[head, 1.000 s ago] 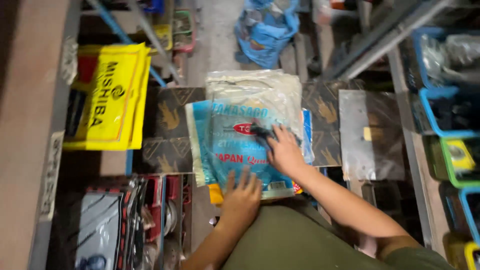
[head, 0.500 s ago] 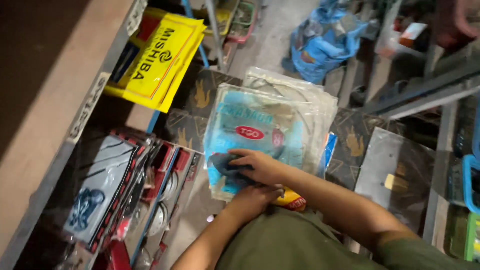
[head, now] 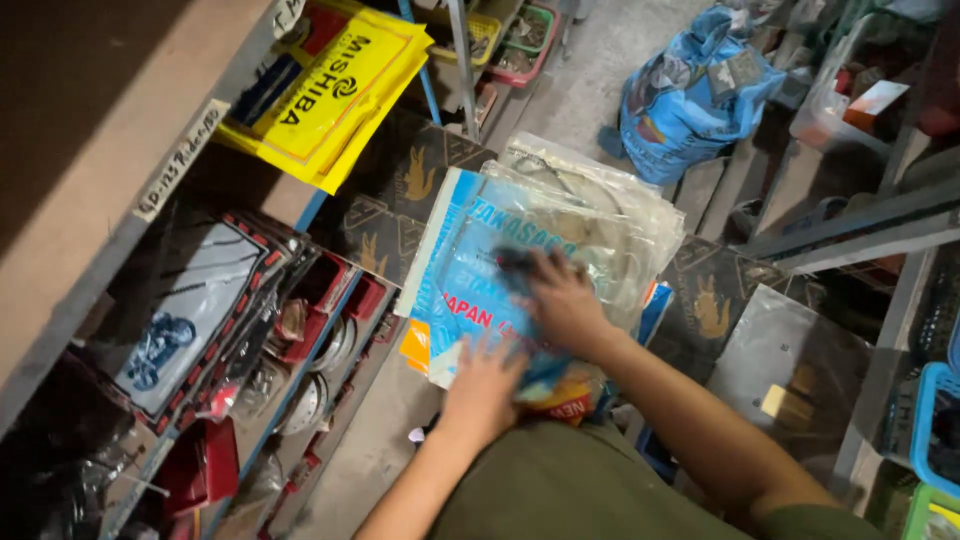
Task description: The person repeatedly wipes the surface of a plastic-wrapped motorcycle part package with a dark cloth. They lift the package from a shelf, clean it on a workbench, and return it to the shelf multiple times.
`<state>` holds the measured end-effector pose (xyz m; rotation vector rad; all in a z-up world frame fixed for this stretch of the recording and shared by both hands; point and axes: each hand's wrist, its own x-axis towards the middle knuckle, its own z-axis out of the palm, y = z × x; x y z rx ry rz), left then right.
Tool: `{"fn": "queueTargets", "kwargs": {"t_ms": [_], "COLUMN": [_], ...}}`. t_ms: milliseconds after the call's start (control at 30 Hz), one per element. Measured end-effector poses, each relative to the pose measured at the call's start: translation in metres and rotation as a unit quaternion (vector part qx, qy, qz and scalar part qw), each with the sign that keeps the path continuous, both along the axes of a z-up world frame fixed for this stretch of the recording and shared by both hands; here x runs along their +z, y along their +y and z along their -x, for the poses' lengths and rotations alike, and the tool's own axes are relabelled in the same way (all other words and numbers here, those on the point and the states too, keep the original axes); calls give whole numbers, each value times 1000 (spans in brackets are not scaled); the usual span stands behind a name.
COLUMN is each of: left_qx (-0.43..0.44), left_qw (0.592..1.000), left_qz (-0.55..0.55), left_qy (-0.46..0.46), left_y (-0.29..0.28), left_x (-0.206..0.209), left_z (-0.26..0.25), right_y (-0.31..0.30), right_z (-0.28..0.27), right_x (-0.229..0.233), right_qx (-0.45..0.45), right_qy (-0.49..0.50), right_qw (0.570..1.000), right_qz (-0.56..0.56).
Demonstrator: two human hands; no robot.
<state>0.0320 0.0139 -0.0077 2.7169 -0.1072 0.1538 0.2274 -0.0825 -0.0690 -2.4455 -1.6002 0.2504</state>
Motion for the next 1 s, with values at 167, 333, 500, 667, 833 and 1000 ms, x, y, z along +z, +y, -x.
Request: {"fn": "queueTargets", "kwargs": {"t_ms": [167,333,500,667,833,1000], "left_qx": [241,255,248,229,211,191], "left_qw": [929,923,929,939,949,962], "left_qz": [-52,-33,-38,-43,-57,-158], "left_qy": [276,285,273,253,228,113], "left_y": [-2,-9,-4,-2,6,10], "left_x": [19,-4,-15,-11,-9,-39], "left_z": [21,25,30,32,36,36], "right_y": [-13,15,52,103,119,90], "right_z": [-13,44,46,-22,-5,60], "right_x": [-28,0,-28,-54,-54,-25], "right_qx": [-113,133,243,157,-7,146], "right_qy": [-124,-2,32,-8,-113,-31], "right_qw": [983,968,959,954,963,939], "right_qz": [-78,-215,-144,-257,-244,-310]}}
